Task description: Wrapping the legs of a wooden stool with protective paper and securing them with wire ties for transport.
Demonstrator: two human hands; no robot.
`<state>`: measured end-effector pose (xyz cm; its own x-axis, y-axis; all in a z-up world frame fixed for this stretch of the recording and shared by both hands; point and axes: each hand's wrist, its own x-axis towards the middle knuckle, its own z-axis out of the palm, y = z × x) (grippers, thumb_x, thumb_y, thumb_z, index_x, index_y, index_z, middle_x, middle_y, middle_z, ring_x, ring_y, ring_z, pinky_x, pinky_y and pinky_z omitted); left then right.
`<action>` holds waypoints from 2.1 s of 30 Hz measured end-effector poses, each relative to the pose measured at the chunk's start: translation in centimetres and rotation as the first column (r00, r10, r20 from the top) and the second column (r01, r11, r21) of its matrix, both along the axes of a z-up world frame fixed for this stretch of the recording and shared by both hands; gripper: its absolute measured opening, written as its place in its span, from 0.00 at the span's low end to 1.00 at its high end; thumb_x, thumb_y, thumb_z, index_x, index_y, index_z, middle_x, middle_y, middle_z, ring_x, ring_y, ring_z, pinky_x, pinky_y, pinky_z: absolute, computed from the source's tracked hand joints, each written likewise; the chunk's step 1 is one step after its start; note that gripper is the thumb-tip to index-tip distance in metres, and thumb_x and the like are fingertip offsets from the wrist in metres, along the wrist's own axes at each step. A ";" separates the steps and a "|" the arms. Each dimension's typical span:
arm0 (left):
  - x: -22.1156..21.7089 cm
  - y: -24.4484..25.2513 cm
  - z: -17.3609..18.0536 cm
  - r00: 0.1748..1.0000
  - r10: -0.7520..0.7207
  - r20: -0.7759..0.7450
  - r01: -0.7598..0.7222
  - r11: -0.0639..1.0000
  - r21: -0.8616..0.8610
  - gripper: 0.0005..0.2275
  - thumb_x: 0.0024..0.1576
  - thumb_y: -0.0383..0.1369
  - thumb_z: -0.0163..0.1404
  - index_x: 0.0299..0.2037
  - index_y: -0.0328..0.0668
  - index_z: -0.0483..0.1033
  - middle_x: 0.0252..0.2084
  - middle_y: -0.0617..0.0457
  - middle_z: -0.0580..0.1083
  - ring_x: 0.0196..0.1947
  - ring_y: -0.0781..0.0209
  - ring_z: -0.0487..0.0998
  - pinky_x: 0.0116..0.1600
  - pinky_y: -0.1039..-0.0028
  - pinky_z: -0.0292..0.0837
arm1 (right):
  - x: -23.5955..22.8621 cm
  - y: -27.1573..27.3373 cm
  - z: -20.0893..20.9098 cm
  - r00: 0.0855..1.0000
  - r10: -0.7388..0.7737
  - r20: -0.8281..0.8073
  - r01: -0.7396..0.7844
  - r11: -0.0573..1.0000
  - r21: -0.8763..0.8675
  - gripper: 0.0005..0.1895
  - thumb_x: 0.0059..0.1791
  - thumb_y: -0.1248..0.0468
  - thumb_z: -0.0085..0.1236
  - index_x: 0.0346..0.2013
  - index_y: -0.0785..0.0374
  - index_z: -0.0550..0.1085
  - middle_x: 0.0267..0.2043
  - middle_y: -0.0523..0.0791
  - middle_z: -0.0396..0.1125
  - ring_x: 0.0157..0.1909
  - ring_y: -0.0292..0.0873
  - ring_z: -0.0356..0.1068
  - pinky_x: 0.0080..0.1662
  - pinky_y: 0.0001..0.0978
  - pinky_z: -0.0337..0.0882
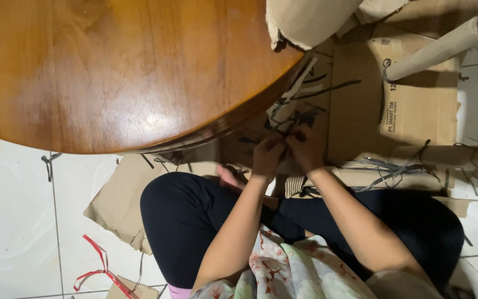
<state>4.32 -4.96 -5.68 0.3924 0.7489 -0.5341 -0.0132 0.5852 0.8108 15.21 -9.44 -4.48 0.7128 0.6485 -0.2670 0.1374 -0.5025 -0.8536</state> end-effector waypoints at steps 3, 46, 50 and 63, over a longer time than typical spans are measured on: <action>0.3 0.7 -0.1 0.987 0.123 0.102 -0.095 0.965 -0.243 0.13 0.53 0.32 0.59 0.46 0.31 0.79 0.33 0.46 0.74 0.28 0.61 0.74 0.32 0.74 0.73 | -0.7 0.2 -0.5 0.999 -0.003 -0.054 0.003 1.000 0.002 0.14 0.49 0.63 0.57 0.46 0.66 0.78 0.48 0.58 0.72 0.53 0.58 0.71 0.54 0.53 0.72; -2.5 3.2 3.3 0.965 -0.252 -0.068 0.255 0.966 0.050 0.11 0.57 0.35 0.60 0.29 0.35 0.78 0.21 0.48 0.69 0.20 0.67 0.67 0.21 0.77 0.62 | 0.8 -1.7 0.1 0.773 0.374 0.513 -0.471 0.880 0.067 0.13 0.47 0.67 0.57 0.43 0.66 0.66 0.38 0.54 0.64 0.48 0.58 0.70 0.52 0.51 0.67; -2.8 3.7 3.8 0.948 -0.297 -0.113 0.307 0.947 0.089 0.12 0.57 0.36 0.60 0.27 0.36 0.78 0.20 0.48 0.68 0.19 0.68 0.66 0.20 0.77 0.61 | -2.1 -0.8 6.6 0.728 0.377 0.573 -0.428 0.902 -0.051 0.09 0.45 0.68 0.54 0.33 0.72 0.66 0.32 0.61 0.63 0.40 0.61 0.66 0.45 0.52 0.67; -3.0 4.7 1.5 0.950 -0.248 -0.192 0.303 0.880 0.365 0.14 0.59 0.37 0.55 0.22 0.43 0.75 0.16 0.53 0.66 0.20 0.66 0.63 0.26 0.71 0.62 | 3.0 -0.5 1.3 0.862 0.384 0.331 -0.400 0.916 -0.020 0.10 0.59 0.68 0.47 0.53 0.65 0.72 0.50 0.57 0.70 0.54 0.59 0.70 0.57 0.53 0.67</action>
<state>1.29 -0.27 -4.16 0.5575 0.7782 -0.2891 0.2293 0.1904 0.9546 18.19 -9.96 -3.19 0.4380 0.8985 -0.0288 0.5854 -0.3094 -0.7494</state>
